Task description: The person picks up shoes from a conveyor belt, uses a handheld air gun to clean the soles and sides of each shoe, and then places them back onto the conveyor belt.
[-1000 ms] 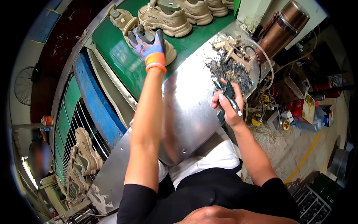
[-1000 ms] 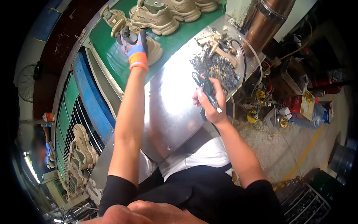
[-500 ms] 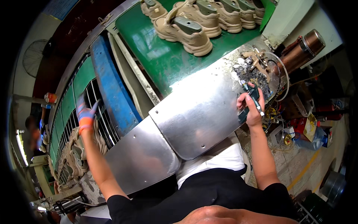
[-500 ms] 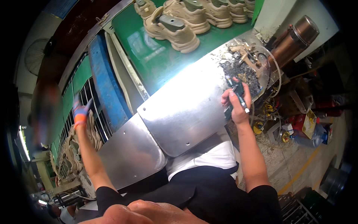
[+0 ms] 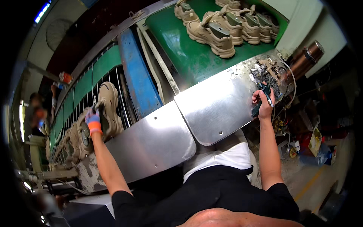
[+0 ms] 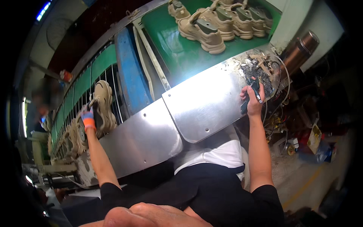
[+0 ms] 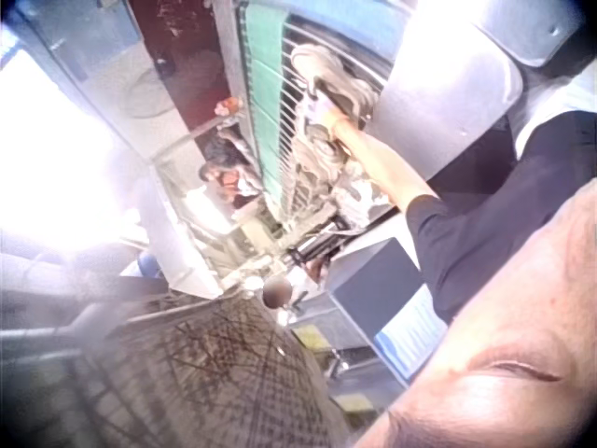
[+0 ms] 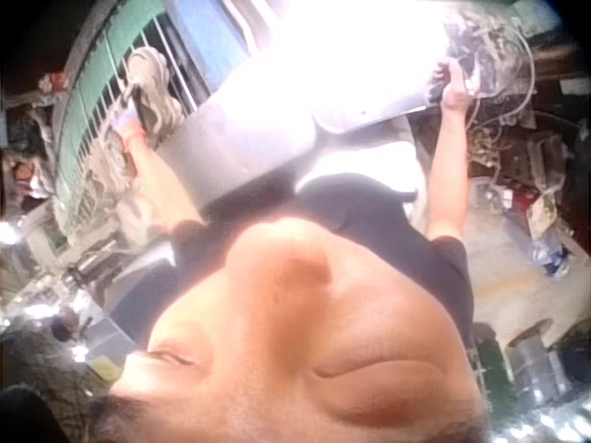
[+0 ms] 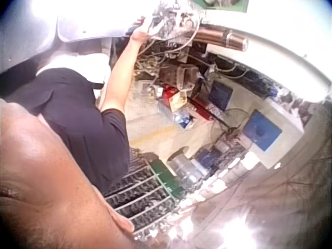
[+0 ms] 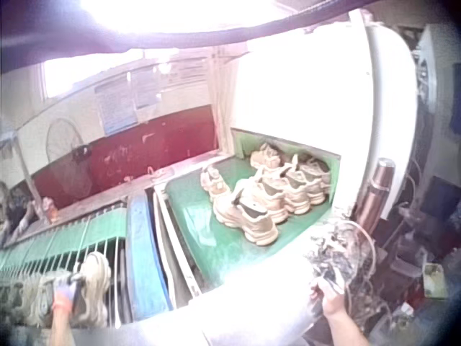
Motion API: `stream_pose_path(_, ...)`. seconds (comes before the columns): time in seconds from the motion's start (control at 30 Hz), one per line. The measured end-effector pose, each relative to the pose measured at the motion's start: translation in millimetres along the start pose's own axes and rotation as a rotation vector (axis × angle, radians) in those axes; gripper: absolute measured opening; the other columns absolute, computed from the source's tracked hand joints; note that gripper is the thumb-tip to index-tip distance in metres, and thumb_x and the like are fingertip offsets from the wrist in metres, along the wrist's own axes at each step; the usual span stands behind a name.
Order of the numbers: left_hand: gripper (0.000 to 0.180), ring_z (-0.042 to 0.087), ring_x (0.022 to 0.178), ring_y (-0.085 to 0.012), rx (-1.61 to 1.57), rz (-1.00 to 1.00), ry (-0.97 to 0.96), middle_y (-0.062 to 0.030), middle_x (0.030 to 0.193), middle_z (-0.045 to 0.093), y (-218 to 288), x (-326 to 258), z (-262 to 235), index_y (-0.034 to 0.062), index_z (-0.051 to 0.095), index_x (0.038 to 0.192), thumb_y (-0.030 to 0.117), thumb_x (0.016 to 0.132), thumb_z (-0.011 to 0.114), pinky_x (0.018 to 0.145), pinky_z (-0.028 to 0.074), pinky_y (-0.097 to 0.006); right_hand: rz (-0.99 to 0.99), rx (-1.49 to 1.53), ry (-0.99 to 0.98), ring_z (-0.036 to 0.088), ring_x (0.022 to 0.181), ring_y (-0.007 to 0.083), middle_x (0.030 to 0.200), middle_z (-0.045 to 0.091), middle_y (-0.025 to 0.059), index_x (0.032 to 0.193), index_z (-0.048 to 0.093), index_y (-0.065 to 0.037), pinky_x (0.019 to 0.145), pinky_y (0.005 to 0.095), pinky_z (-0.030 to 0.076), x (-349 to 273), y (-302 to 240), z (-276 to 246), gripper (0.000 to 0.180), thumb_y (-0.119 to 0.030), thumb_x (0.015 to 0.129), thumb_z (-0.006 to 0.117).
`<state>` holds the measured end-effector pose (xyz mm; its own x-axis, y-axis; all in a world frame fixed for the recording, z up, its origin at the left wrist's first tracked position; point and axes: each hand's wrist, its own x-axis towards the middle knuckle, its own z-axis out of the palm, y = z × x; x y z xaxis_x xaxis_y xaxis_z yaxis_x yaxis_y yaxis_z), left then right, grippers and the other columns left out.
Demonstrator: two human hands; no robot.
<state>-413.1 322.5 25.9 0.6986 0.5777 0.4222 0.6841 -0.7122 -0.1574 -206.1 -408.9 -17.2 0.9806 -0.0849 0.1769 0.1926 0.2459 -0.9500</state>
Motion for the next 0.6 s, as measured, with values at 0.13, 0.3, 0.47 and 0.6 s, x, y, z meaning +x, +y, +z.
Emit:
stream_pose_path(0.13,0.019,0.060,0.075,-0.0339,-0.627,0.722,0.070,-0.0129,0.081,0.063,134,-95,-161,0.0063,0.066,0.089,0.005,0.070,0.067,0.070,0.050,-0.039,-0.008,0.011,0.011,0.057,0.064,0.0123,0.078,0.061,0.0064,0.128,0.044,0.002,0.056,0.0233,0.044,-8,0,-3,0.042,-0.015,0.091,0.054)
stream_pose_path(0.3,0.027,0.058,0.073,-0.0240,-0.349,1.069,-0.285,-0.0051,0.074,0.059,200,-194,-189,0.0144,0.065,0.081,0.030,0.064,0.078,0.063,0.049,-0.036,-0.010,0.034,-0.014,0.057,0.064,0.0119,0.079,0.061,0.0066,0.128,0.043,0.002,0.056,0.0229,0.044,-6,1,-8,0.043,-0.016,0.091,0.054)
stream_pose_path(0.47,0.052,0.060,0.099,-0.0284,-0.542,1.086,-0.384,-0.0086,0.104,0.064,238,-200,-250,0.0133,0.065,0.112,0.040,0.068,0.075,0.084,0.049,-0.040,0.002,0.087,-0.027,0.057,0.064,0.0122,0.079,0.061,0.0070,0.128,0.043,0.001,0.054,0.0229,0.045,-10,-2,-10,0.042,-0.014,0.090,0.055)
stream_pose_path(0.6,0.059,0.058,0.104,-0.0296,-0.405,1.279,-0.110,-0.0084,0.115,0.060,314,-196,-278,0.0118,0.058,0.122,0.026,0.067,0.075,0.098,0.042,-0.045,0.021,0.108,-0.023,0.059,0.064,0.0124,0.080,0.063,0.0079,0.128,0.043,0.001,0.054,0.0226,0.046,-7,-3,-10,0.043,-0.013,0.090,0.056)
